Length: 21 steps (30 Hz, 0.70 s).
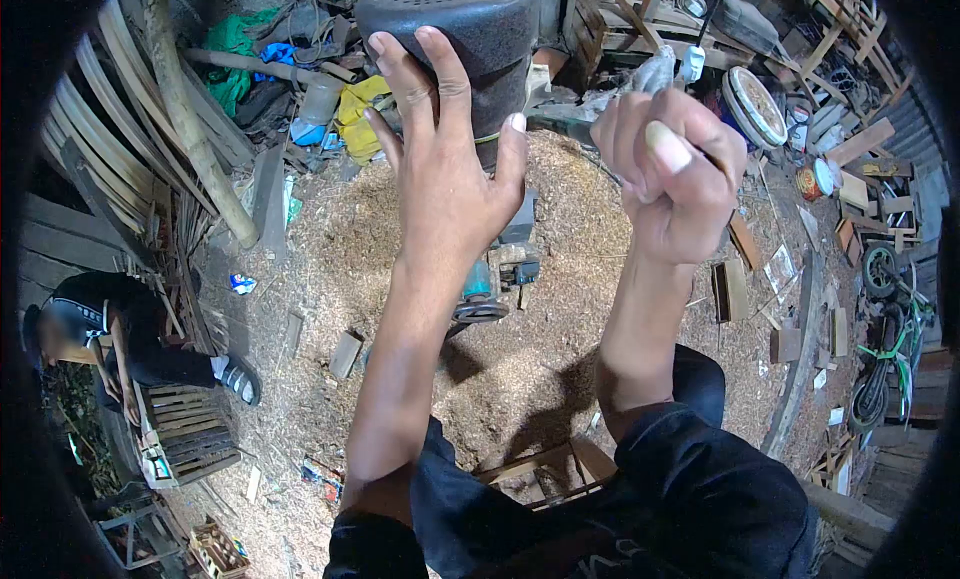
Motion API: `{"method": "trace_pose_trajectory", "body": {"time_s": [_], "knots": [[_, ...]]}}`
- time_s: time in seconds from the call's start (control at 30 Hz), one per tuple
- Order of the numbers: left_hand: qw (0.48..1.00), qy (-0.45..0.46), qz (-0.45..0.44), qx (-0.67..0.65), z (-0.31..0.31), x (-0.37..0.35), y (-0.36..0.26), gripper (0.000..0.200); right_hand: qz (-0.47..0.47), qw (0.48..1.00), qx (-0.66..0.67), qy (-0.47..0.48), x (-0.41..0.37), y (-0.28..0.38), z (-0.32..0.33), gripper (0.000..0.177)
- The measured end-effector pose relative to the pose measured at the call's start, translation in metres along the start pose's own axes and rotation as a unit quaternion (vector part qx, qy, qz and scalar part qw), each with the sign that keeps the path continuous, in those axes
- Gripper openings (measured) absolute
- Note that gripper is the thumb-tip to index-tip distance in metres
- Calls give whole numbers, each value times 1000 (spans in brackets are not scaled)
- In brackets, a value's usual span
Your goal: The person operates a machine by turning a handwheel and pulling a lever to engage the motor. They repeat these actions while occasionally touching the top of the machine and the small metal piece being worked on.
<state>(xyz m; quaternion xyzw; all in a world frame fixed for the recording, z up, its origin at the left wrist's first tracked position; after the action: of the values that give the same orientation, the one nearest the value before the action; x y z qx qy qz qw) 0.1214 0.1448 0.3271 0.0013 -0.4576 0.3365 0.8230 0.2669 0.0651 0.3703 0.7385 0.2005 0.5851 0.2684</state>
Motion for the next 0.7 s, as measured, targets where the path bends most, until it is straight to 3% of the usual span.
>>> {"method": "trace_pose_trajectory", "body": {"time_s": [0.1,0.27,0.37,0.4,0.43,0.57,0.6,0.7], "knots": [[1000,5,0,2,0,6,2,95,-39,999,-6,4,4,-2,0,25],[999,18,12,35,0,7,-2,98,-11,999,9,30,17,-4,-1,26],[997,34,21,62,3,8,-1,99,26,998,5,-56,32,-7,-6,37],[998,30,16,62,5,9,-2,100,41,989,-76,-121,42,-4,-7,42],[997,34,25,63,6,11,-4,100,-17,990,-70,-117,52,-7,-4,37],[996,45,38,62,14,19,-6,99,109,962,-198,-154,102,-36,0,42],[997,45,37,59,16,21,-7,98,70,971,-210,-95,109,-36,2,44],[996,39,28,74,19,25,-7,97,157,936,-282,-137,119,-71,17,39]]}}
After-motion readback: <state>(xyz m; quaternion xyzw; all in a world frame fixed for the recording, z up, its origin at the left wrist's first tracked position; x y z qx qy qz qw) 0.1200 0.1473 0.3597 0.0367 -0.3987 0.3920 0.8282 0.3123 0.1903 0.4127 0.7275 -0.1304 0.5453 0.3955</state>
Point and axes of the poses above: each hand's wrist, its own x-axis towards the middle knuckle, its own z-axis out of the back of the hand, y = z × x, the point moved 5 cm from there along x, towards the middle knuckle, and after that the axes turned 4 degrees about -z, right-handed, at the moved point
